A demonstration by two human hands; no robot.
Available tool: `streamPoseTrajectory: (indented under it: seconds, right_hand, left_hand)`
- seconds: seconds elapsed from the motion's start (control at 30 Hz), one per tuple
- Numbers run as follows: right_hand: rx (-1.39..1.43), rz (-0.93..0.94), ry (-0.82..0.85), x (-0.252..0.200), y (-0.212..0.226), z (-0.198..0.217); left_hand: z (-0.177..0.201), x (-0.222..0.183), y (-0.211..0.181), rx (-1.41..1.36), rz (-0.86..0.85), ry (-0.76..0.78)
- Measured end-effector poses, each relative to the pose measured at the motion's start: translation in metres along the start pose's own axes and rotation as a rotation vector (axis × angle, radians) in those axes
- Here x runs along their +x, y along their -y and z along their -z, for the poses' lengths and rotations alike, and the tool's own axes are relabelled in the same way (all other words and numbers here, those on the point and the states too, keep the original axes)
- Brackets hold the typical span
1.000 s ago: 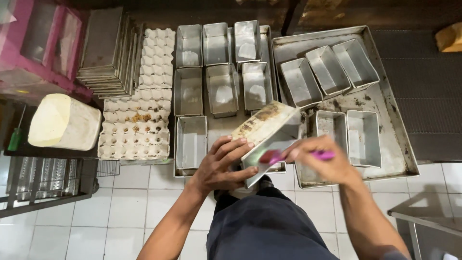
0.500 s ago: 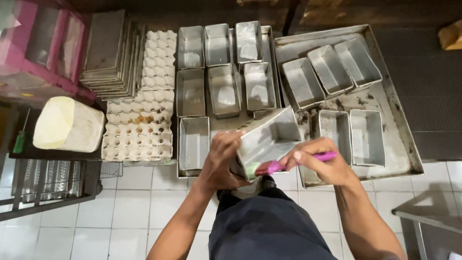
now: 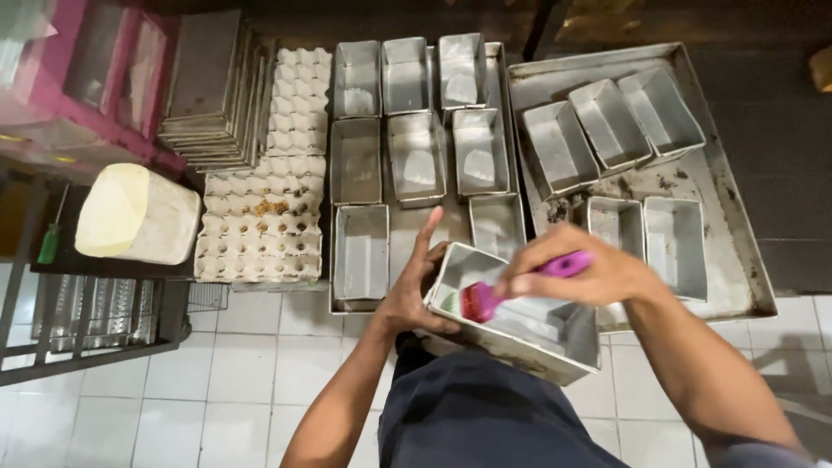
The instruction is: Greasing the interior of rectangular metal bread tins using a brush and shortening.
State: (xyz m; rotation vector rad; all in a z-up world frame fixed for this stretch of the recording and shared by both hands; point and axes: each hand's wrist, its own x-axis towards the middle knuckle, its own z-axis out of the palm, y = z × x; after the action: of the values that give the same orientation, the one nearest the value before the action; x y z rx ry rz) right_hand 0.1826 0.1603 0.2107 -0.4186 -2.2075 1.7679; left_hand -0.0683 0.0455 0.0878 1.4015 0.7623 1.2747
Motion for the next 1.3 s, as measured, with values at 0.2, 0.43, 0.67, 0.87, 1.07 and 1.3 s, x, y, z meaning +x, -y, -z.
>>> streamPoseTrajectory:
  seconds: [0.2, 0.43, 0.67, 0.87, 1.07, 1.3]
  right_hand:
    - [0.103, 0.117, -0.087, -0.007, -0.02, 0.026]
    - [-0.094, 0.064, 0.001, 0.013, -0.003, 0.001]
    - [-0.058, 0.121, -0.21, 0.0, -0.024, 0.012]
    - [-0.284, -0.006, -0.301, 0.007, -0.04, -0.005]
    - [-0.462, -0.065, -0.354, -0.011, -0.051, 0.022]
    - [-0.248, 0.171, -0.3, 0.015, -0.039, 0.005]
  left_hand:
    - [0.005, -0.01, 0.013, -0.175, 0.2, 0.031]
    - [-0.003, -0.001, 0.004, -0.189, 0.193, 0.045]
    - [-0.003, -0.007, -0.007, 0.076, 0.153, -0.103]
    - [-0.021, 0.0, -0.031, 0.217, 0.162, -0.152]
    - [-0.005, -0.008, -0.037, 0.275, 0.145, -0.269]
    - [-0.009, -0.009, -0.036, 0.226, 0.171, -0.196]
